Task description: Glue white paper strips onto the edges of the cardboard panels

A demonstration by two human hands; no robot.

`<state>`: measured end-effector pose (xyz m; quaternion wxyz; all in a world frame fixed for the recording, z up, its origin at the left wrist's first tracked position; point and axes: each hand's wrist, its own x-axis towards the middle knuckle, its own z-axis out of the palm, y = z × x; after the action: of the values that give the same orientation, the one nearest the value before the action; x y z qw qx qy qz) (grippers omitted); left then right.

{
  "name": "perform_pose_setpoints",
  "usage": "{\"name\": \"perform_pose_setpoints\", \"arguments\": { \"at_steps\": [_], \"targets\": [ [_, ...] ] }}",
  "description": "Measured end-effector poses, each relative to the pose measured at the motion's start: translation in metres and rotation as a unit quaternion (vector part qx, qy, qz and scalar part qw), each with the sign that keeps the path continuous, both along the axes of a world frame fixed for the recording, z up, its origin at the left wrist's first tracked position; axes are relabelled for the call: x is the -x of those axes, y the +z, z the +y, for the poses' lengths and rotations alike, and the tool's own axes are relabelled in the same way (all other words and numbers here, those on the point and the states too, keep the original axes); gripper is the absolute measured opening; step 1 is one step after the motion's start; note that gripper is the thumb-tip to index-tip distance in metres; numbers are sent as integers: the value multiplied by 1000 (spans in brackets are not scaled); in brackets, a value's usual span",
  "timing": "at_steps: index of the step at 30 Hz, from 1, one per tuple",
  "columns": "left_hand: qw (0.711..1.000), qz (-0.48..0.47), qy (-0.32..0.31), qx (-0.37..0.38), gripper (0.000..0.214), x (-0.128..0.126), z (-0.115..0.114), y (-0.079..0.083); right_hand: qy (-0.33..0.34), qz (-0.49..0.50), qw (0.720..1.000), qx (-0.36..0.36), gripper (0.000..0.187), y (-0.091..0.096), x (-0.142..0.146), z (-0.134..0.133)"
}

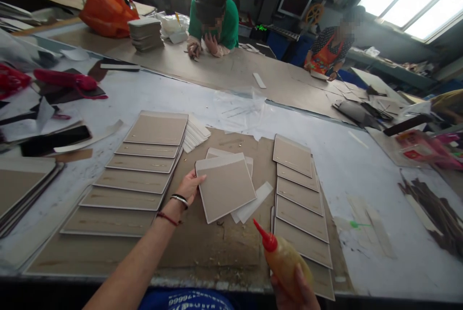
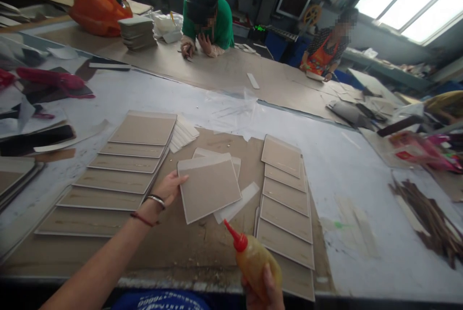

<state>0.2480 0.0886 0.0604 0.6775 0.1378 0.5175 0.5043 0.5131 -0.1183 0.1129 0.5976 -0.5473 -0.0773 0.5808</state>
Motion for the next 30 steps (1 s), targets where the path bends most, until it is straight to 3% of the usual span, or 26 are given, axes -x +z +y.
{"name": "perform_pose_setpoints", "arguments": {
  "at_steps": [4,7,10,17,22,30],
  "targets": [
    [999,-19,-10,43,34,19,-29,7,-41,20,998,40,24,6,11,6],
    [993,-49,-39,103,33,18,-62,-3,-13,-10,998,55,28,12,21,8],
    [993,-67,-30,97,32,13,-80,-10,20,-79,996,48,42,16,33,8],
    [993,-94,-12,65,31,23,-73,12,94,-266,958,54,53,17,66,2],
    [993,-103,-22,49,28,26,-74,27,162,-339,925,51,56,25,80,2],
    [992,-108,-64,27,36,27,-70,45,139,-441,886,26,50,40,84,1]
  ]
}}
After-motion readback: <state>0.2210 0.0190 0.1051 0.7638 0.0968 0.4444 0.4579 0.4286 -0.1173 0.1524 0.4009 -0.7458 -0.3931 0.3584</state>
